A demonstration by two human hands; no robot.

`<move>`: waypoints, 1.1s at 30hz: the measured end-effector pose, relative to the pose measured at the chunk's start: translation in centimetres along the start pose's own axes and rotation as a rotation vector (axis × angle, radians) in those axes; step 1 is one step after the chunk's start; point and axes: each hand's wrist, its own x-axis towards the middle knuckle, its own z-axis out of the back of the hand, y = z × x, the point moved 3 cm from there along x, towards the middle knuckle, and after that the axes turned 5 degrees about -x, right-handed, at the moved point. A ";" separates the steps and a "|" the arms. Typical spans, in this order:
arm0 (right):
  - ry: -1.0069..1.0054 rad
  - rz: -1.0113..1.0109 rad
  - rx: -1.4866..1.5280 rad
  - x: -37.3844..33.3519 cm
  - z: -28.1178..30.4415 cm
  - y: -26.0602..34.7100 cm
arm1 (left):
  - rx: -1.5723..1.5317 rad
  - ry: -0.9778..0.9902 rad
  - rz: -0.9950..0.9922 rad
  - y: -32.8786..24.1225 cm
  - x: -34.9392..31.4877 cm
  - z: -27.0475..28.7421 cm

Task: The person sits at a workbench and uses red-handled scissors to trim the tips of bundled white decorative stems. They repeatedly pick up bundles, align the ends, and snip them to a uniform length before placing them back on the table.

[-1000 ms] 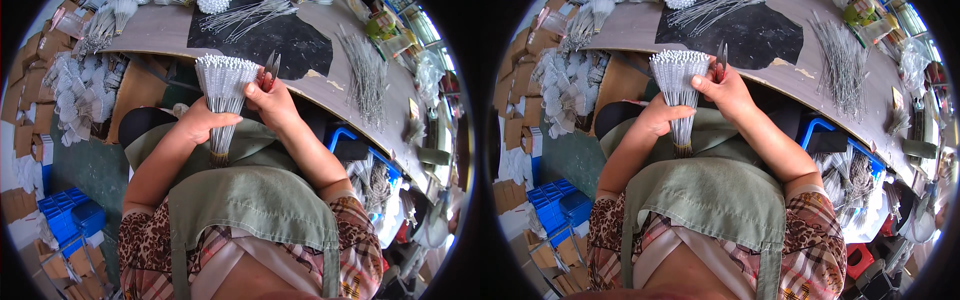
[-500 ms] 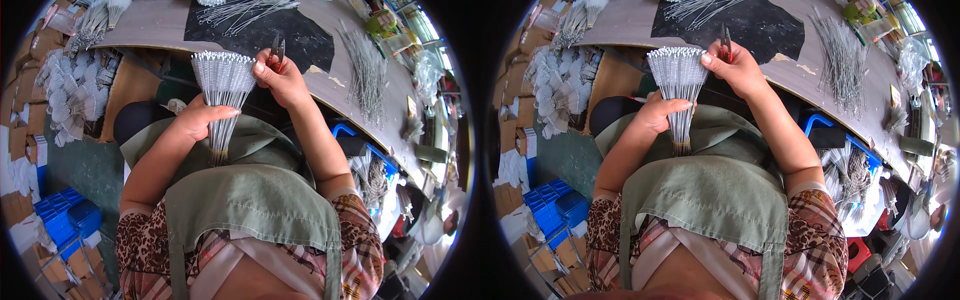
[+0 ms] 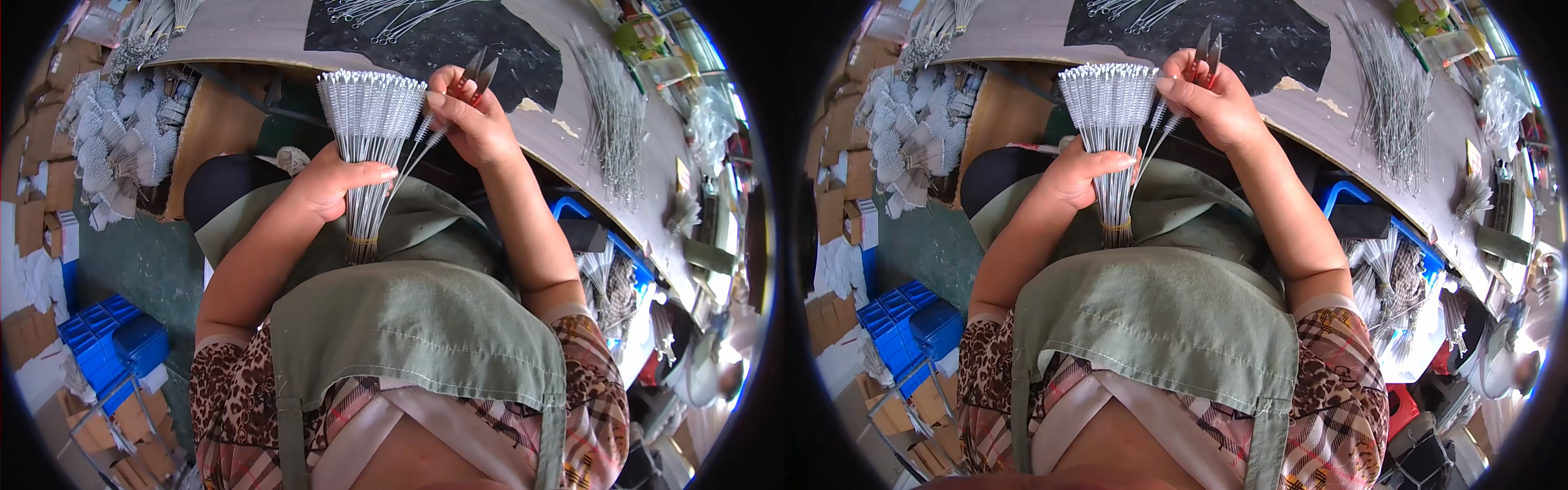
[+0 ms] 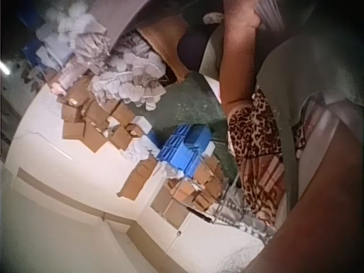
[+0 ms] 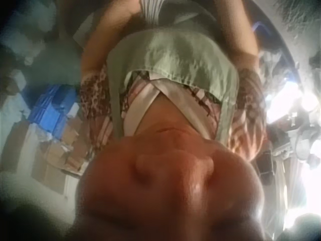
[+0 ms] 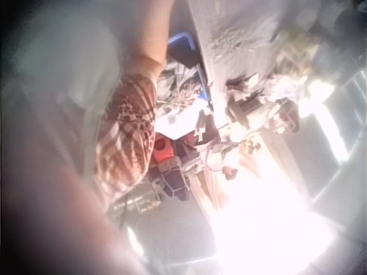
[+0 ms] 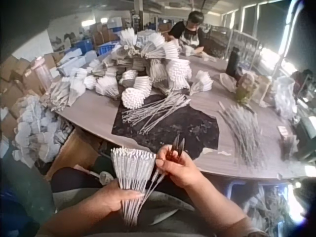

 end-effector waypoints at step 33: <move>0.023 -0.166 0.070 2.7 0.9 2.8 | 0.001 -0.046 0.020 -2.6 0.6 -1.4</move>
